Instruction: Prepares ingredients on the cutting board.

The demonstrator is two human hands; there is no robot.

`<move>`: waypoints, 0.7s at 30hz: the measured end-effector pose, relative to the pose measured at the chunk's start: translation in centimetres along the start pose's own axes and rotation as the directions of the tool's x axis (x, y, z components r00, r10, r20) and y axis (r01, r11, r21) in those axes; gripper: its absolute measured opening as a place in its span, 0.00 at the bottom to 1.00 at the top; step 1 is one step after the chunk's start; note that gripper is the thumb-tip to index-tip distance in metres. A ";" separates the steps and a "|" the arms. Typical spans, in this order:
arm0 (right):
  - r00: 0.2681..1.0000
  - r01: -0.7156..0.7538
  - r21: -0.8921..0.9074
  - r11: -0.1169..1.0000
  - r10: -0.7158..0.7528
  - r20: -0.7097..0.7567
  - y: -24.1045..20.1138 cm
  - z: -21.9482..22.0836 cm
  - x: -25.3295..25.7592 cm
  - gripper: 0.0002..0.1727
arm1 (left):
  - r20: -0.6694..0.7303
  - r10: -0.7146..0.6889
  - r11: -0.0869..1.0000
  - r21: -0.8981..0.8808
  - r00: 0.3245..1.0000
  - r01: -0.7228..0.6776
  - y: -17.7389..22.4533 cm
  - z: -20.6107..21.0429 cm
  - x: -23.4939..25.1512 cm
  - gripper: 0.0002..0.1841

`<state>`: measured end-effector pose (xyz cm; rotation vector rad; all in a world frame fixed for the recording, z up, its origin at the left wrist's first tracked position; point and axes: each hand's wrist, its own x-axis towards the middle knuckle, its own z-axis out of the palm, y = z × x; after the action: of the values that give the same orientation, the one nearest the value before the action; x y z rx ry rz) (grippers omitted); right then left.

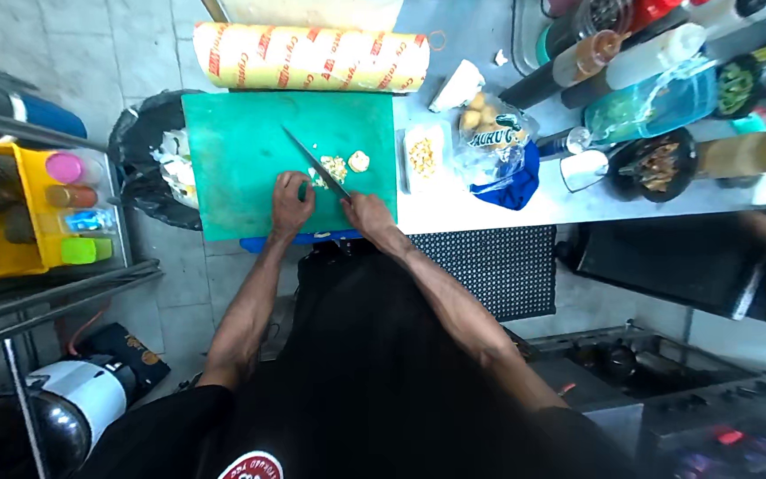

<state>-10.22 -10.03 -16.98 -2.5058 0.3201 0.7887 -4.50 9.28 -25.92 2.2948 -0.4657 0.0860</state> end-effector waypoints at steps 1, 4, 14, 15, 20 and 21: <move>0.999 0.001 0.036 0.999 0.000 -0.038 0.9 -0.4 -0.5 0.23 | -0.032 -0.021 1.000 -0.003 0.999 0.021 -0.1 -0.1 0.2 0.11; 0.999 -0.032 0.062 0.998 0.034 -0.036 3.5 -0.8 -1.7 0.24 | -0.086 -0.077 0.997 0.010 0.993 0.078 -0.2 -0.1 0.7 0.12; 0.998 -0.015 -0.077 0.997 0.019 0.055 4.6 -0.1 -4.7 0.23 | 0.001 -0.040 0.995 0.088 0.999 0.039 0.5 0.6 1.1 0.12; 0.998 -0.016 -0.101 0.995 0.022 0.063 4.5 -0.3 -4.9 0.22 | -0.015 -0.043 0.996 0.082 0.999 0.044 0.5 0.4 0.9 0.12; 0.994 -0.040 -0.200 0.979 0.060 0.092 4.0 -0.7 -5.9 0.22 | -0.002 -0.036 0.994 0.102 0.999 0.036 0.0 0.1 0.5 0.13; 0.994 -0.041 -0.199 0.979 0.059 0.087 4.1 -0.6 -6.0 0.22 | -0.005 -0.024 0.994 0.106 1.000 0.025 -0.1 0.3 0.6 0.13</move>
<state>-16.19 -13.45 -14.59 -2.6422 0.2862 0.9980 -3.93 8.97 -26.08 2.4039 -0.4403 0.1054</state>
